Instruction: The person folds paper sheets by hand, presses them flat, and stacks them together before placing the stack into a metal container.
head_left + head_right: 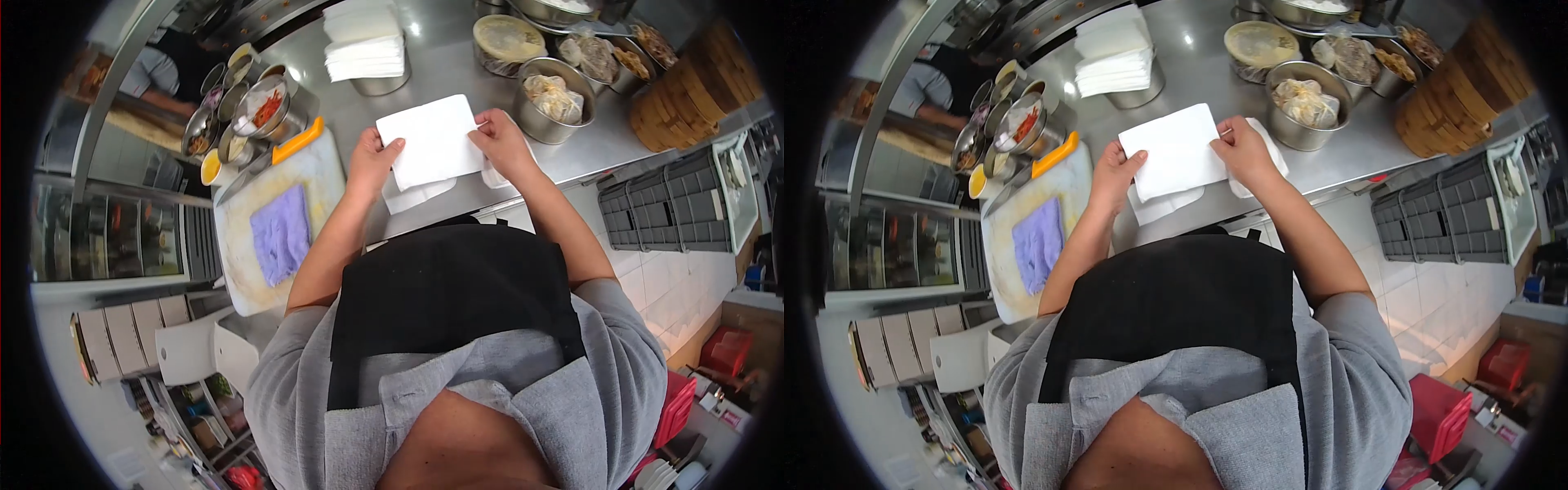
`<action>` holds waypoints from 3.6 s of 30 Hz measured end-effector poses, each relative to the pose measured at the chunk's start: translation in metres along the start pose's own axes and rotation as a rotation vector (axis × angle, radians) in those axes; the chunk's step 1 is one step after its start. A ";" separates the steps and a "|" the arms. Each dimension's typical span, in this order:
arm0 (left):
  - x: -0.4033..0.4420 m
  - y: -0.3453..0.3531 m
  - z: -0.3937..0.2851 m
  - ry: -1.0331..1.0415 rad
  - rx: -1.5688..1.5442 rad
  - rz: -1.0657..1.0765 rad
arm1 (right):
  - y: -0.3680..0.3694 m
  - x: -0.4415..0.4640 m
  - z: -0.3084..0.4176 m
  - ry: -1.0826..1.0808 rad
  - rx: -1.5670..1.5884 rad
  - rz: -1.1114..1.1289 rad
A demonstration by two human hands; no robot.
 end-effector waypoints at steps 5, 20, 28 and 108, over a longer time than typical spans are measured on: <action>-0.002 -0.042 0.048 0.091 0.239 -0.120 | 0.048 0.007 -0.018 0.038 -0.269 0.094; -0.012 -0.040 0.065 -0.049 0.615 -0.169 | 0.071 0.001 -0.017 0.019 -0.570 0.135; -0.022 -0.035 0.042 -0.052 0.902 -0.194 | 0.072 0.004 -0.032 0.053 -0.589 0.117; 0.008 0.177 0.012 -0.430 -0.190 0.578 | -0.081 -0.056 -0.013 -0.039 -0.465 -0.356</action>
Point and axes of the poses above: each hand's wrist, its own x-axis towards the middle knuckle, its own y-axis out of the palm, z = x × y, the point moved 7 cm from there along x, towards the middle knuckle, and after that the axes turned 8 degrees about x, right-handed, at the moved point
